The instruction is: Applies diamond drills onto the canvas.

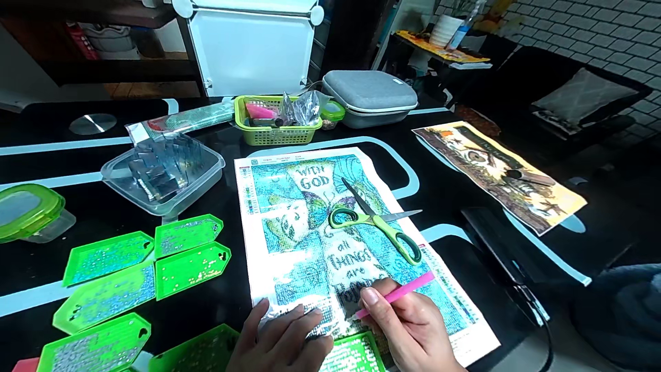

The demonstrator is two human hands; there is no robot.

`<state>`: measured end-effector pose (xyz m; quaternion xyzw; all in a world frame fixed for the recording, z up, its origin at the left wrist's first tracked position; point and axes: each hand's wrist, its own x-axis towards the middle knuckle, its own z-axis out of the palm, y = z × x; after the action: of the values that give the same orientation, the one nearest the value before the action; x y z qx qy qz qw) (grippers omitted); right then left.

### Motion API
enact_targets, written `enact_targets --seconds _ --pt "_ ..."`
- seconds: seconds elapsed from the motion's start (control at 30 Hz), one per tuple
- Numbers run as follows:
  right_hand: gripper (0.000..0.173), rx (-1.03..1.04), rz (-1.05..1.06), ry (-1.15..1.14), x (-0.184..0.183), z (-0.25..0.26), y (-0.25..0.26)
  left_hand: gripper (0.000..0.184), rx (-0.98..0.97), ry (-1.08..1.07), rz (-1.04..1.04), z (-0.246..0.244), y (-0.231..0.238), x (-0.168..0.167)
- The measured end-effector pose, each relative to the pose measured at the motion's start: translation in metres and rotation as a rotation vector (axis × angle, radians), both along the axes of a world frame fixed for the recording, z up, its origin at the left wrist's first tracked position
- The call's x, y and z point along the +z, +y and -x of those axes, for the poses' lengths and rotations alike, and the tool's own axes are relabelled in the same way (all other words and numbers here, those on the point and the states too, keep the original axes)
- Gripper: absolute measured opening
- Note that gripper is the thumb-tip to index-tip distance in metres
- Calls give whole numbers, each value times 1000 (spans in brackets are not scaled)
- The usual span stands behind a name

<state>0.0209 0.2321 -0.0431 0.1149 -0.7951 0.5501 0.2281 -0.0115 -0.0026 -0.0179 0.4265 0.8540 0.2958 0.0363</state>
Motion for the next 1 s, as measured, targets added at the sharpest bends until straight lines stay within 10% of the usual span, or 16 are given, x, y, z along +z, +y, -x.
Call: enact_targets --seconds 0.8,1.0 --pt "33 28 -166 54 3 -7 3 41 0 -7 -18 0 -1 0" --pt "29 31 94 -44 6 -3 3 41 -1 -5 -7 0 0 0"
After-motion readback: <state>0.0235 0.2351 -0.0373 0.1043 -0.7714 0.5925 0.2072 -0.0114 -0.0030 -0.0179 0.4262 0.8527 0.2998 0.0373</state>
